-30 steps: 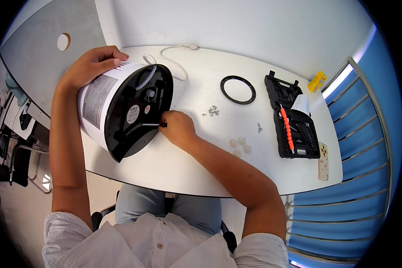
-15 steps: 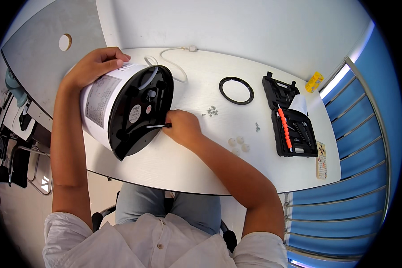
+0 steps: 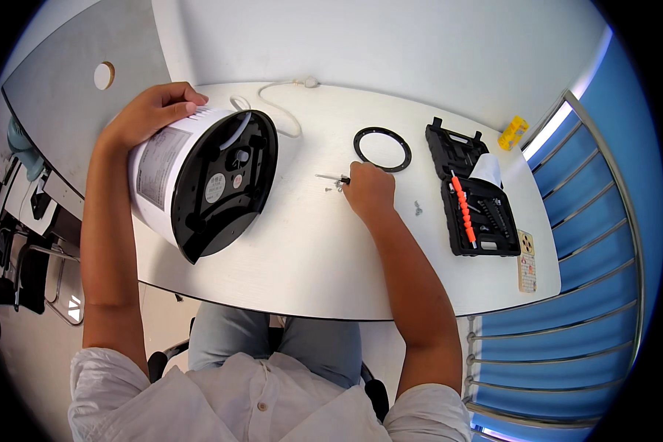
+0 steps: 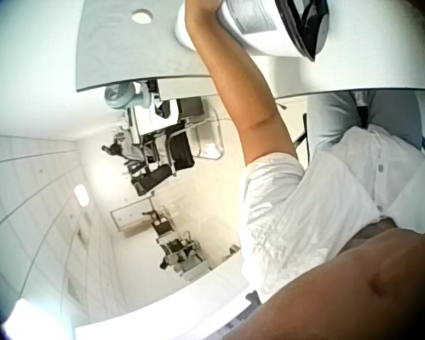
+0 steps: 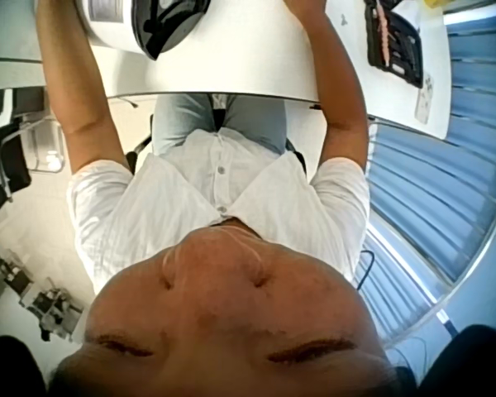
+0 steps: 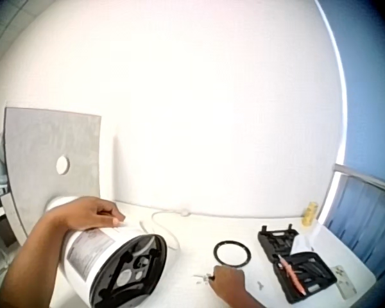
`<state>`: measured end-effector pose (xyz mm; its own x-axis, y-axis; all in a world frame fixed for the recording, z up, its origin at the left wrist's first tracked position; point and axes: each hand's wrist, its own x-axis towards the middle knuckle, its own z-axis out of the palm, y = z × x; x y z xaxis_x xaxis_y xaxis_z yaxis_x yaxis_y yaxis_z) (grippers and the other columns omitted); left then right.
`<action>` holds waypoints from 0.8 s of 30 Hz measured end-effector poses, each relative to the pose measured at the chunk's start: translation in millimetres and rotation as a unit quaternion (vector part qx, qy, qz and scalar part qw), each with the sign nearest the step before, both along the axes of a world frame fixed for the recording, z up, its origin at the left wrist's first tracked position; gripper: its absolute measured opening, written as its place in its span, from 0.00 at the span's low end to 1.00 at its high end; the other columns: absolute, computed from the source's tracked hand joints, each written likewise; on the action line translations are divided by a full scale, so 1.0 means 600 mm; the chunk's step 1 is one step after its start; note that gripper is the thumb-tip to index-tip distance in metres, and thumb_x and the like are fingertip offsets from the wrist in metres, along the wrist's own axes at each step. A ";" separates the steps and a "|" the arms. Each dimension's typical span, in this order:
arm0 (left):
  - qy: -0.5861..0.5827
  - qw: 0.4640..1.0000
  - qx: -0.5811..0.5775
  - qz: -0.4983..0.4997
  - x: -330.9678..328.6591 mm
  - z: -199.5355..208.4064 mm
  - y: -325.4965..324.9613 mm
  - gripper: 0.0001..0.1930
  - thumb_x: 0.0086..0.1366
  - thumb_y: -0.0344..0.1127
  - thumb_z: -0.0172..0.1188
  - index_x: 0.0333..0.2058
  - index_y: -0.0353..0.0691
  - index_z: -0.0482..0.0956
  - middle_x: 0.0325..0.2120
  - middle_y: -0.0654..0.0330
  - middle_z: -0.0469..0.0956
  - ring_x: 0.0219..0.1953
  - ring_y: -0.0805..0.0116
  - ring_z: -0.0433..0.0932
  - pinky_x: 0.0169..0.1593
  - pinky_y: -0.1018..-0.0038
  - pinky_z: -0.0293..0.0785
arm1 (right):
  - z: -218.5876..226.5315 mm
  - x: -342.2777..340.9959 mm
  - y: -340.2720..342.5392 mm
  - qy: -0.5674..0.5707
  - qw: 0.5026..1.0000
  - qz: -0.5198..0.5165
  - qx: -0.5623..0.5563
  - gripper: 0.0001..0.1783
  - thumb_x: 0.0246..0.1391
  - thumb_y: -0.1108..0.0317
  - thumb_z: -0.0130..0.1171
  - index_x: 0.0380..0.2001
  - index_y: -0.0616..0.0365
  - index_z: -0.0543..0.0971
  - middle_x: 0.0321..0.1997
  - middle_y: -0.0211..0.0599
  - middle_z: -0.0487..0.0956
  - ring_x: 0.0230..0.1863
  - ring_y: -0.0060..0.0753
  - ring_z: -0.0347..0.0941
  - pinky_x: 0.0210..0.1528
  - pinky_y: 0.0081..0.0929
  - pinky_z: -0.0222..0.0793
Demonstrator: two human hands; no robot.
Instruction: The person assembles a white cylindrical appliance by attaching a black base plate. They use a screwdriver to tighten screws, then insert rubber feet into the base. The person repeatedly aligns and secures the base to the main body.
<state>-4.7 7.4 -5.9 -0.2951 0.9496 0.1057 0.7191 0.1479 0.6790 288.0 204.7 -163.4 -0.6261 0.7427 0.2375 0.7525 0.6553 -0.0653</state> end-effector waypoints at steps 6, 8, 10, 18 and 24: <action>-0.021 1.000 -0.001 -0.013 -0.005 -0.001 0.000 0.16 0.61 0.42 0.59 0.41 0.35 0.77 0.39 0.59 0.78 0.40 0.74 0.74 0.47 0.79 0.69 | 0.056 -0.027 -0.037 0.281 0.947 0.111 -0.105 0.08 0.50 0.67 0.62 0.35 0.55 0.79 0.32 0.37 0.79 0.31 0.38 0.76 0.34 0.32 0.70; -0.026 1.000 -0.011 -0.010 -0.001 0.002 0.002 0.16 0.62 0.42 0.59 0.41 0.36 0.77 0.39 0.60 0.78 0.40 0.75 0.74 0.46 0.79 0.69 | 0.067 -0.057 -0.050 0.373 0.906 0.175 -0.098 0.10 0.51 0.68 0.61 0.38 0.55 0.79 0.33 0.38 0.79 0.31 0.37 0.76 0.35 0.31 0.70; -0.032 0.999 -0.012 -0.014 0.001 0.003 0.003 0.16 0.62 0.41 0.59 0.41 0.36 0.77 0.38 0.60 0.78 0.40 0.76 0.73 0.46 0.80 0.69 | 0.079 -0.091 -0.064 0.427 0.873 0.212 -0.099 0.11 0.51 0.68 0.60 0.40 0.55 0.79 0.34 0.39 0.79 0.32 0.37 0.76 0.36 0.30 0.70; -0.009 1.000 -0.007 -0.022 0.002 0.009 0.004 0.16 0.63 0.41 0.58 0.42 0.36 0.78 0.37 0.61 0.78 0.39 0.76 0.72 0.45 0.80 0.68 | 0.099 -0.160 -0.081 0.413 0.880 0.149 -0.181 0.09 0.53 0.68 0.58 0.38 0.57 0.78 0.36 0.39 0.80 0.33 0.40 0.76 0.37 0.32 0.70; 0.007 0.999 0.023 -0.023 0.001 0.001 0.007 0.13 0.61 0.44 0.58 0.35 0.40 0.79 0.27 0.64 0.77 0.31 0.76 0.72 0.39 0.78 0.68 | 0.084 -0.164 -0.077 0.435 0.876 0.172 -0.121 0.07 0.54 0.69 0.57 0.36 0.58 0.76 0.34 0.39 0.79 0.33 0.41 0.76 0.36 0.33 0.69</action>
<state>-4.0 11.7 -5.2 -0.2486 0.9563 0.1539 0.7334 0.0820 0.6748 189.7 158.3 -112.7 -0.4832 0.6400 0.5974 0.1099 0.7213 -0.6839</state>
